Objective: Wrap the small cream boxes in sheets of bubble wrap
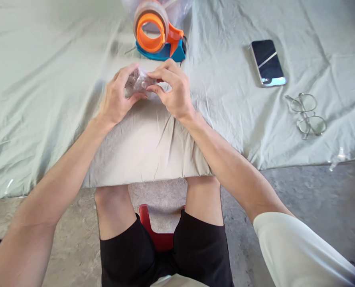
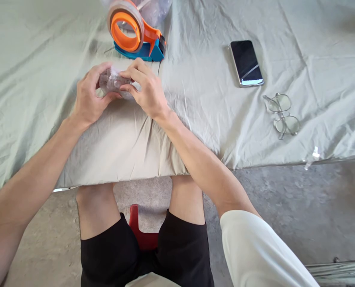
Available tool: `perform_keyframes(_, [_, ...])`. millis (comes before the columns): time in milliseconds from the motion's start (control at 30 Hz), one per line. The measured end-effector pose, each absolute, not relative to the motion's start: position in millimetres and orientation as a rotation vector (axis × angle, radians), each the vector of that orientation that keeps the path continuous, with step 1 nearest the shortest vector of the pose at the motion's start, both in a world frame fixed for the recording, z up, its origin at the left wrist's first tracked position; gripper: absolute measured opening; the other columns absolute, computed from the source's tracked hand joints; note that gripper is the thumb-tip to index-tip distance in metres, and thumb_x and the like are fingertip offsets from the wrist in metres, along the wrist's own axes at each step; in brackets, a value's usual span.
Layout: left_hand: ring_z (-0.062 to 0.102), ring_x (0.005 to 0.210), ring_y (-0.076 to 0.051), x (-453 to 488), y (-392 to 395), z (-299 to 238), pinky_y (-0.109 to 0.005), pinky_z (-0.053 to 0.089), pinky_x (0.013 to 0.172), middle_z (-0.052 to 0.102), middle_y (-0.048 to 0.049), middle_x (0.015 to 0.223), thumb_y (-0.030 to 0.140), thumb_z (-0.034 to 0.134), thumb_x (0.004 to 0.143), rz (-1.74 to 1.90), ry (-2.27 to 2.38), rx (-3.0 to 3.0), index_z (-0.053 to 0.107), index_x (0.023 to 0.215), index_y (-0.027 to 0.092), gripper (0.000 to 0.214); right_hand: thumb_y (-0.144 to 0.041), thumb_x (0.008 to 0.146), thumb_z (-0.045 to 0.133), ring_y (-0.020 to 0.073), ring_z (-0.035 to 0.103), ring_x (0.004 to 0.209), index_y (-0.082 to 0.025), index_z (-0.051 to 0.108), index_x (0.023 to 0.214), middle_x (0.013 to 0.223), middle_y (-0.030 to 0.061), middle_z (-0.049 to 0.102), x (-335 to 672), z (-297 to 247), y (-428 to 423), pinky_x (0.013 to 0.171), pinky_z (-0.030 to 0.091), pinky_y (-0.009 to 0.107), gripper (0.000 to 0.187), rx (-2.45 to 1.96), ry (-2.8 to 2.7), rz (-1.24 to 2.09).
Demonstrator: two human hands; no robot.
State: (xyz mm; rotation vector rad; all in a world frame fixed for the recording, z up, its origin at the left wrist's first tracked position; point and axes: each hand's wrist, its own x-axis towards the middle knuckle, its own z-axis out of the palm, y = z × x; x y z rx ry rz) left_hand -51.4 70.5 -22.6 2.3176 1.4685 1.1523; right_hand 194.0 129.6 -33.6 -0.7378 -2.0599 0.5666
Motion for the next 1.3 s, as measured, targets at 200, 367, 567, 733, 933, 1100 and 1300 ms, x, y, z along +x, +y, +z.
perform_keyframes(200, [0.076,0.134,-0.03,-51,70,-20,-0.052,0.065,0.12,0.077,-0.0162,0.155,0.086,0.078,0.102,1.184,1.397,2.347,0.064,0.165,0.02,0.093,-0.095,0.106,0.05,0.0275,0.073,0.102,-0.044,0.086,0.112,0.11,0.0047,0.082,194,-33,137,0.098,0.065,0.052,0.063,-0.668,-1.967,0.591])
perform_keyframes(367, [0.076,0.132,-0.029,-51,73,-20,-0.052,0.065,0.118,0.075,-0.0121,0.157,0.078,0.082,0.103,1.106,1.465,2.31,0.062,0.166,0.027,0.084,-0.089,0.111,0.042,0.0247,0.073,0.091,-0.038,0.084,0.103,0.104,0.009,0.082,192,-26,139,0.087,0.062,0.048,0.066,-0.635,-2.01,0.507])
perform_keyframes(567, [0.073,0.137,-0.03,-54,74,-22,-0.051,0.063,0.12,0.074,-0.0111,0.157,0.067,0.082,0.108,1.111,1.428,2.39,0.059,0.167,0.027,0.075,-0.072,0.123,0.025,0.0246,0.072,0.098,-0.034,0.065,0.099,0.106,0.0116,0.076,187,-20,127,0.09,0.062,0.043,0.06,-0.57,-1.973,0.364])
perform_keyframes(733, [0.07,0.142,-0.032,-57,77,-22,-0.056,0.058,0.125,0.071,-0.0111,0.156,0.073,0.076,0.11,1.057,1.44,2.458,0.054,0.169,0.029,0.077,-0.082,0.115,0.023,0.0293,0.068,0.101,-0.04,0.061,0.098,0.111,0.0102,0.075,186,-19,127,0.094,0.062,0.05,0.059,-0.711,-2.018,0.449])
perform_keyframes(933, [0.07,0.133,-0.034,-55,72,-23,-0.059,0.06,0.121,0.065,-0.0128,0.145,0.093,0.067,0.104,1.138,1.497,2.49,0.056,0.165,0.031,0.088,-0.103,0.102,0.039,0.0254,0.07,0.106,-0.043,0.073,0.11,0.122,0.0049,0.081,185,-23,127,0.098,0.065,0.045,0.069,-0.714,-1.998,0.612])
perform_keyframes(1100, [0.068,0.129,-0.036,-48,63,-13,-0.058,0.061,0.119,0.069,-0.0123,0.143,0.091,0.084,0.093,1.13,1.58,2.392,0.065,0.157,0.037,0.086,-0.107,0.096,0.052,0.0235,0.07,0.106,-0.041,0.078,0.106,0.114,0.0024,0.085,184,-33,135,0.097,0.068,0.044,0.071,-0.764,-1.949,0.721])
perform_keyframes(1300, [0.062,0.138,-0.038,-42,62,-6,-0.062,0.055,0.126,0.072,-0.0072,0.145,0.075,0.091,0.093,1.123,1.661,2.293,0.067,0.152,0.045,0.071,-0.108,0.099,0.043,0.0226,0.075,0.106,-0.038,0.079,0.105,0.113,0.0032,0.086,186,-22,124,0.099,0.07,0.042,0.08,-0.729,-1.896,0.759])
